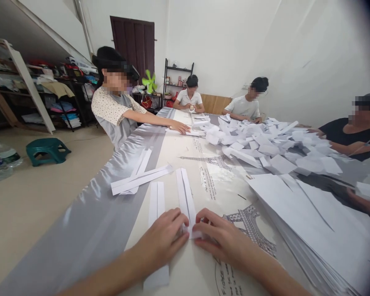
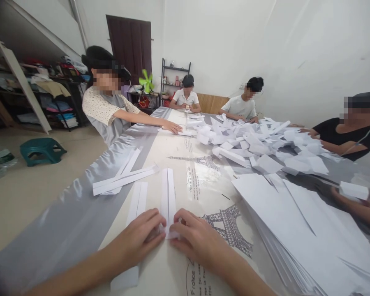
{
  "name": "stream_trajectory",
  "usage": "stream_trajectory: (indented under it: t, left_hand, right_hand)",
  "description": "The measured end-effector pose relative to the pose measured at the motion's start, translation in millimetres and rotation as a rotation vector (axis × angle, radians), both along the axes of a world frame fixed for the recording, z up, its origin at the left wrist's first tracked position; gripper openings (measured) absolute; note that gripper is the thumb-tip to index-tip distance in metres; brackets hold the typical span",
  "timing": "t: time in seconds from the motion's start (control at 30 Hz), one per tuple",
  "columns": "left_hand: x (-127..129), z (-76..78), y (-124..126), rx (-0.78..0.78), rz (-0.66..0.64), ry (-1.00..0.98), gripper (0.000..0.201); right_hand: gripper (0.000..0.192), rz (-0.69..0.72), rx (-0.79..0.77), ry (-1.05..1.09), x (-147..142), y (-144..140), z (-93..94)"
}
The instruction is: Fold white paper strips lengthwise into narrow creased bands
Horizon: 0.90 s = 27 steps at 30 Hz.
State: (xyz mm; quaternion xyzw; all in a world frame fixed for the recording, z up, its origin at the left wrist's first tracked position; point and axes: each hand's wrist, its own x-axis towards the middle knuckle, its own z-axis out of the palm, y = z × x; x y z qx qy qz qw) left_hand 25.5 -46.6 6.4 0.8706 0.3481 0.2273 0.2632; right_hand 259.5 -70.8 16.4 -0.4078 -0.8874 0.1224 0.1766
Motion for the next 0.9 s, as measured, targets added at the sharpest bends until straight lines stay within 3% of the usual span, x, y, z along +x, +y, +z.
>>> stream_trajectory:
  t: [0.13,0.27,0.3,0.43,0.57,0.7,0.9]
  left_hand:
    - [1.4,-1.2,0.5,0.073,-0.034,0.032,0.008]
    - [1.6,-3.9,1.9,0.098,-0.028,0.013,0.009]
    - [1.0,-5.2,2.2,0.117,-0.030,0.010,0.002]
    - [-2.9,-12.0,2.6,0.267,-0.040,-0.037,0.025]
    - [-5.4,-14.5,1.7,0.354,-0.077,-0.114,0.029]
    - [-5.9,-11.4,1.0,0.353,-0.112,-0.110,0.032]
    - [-8.0,-1.6,1.1,0.233,-0.143,-0.093,0.026]
  right_hand:
    - [0.010,0.078,0.192,-0.060,4.9,2.6,3.4]
    - [0.027,0.115,0.321,-0.159,3.2,1.1,6.1]
    - [0.029,0.117,0.328,-0.165,2.5,0.5,6.6]
    - [0.028,0.108,0.329,-0.092,-1.0,-1.8,9.3]
    - [0.019,0.126,0.334,0.022,-3.7,-5.0,11.9]
    - [0.021,0.133,0.352,-0.014,-3.1,-8.3,10.7]
    - [0.026,0.157,0.345,-0.062,-1.5,-15.6,10.4]
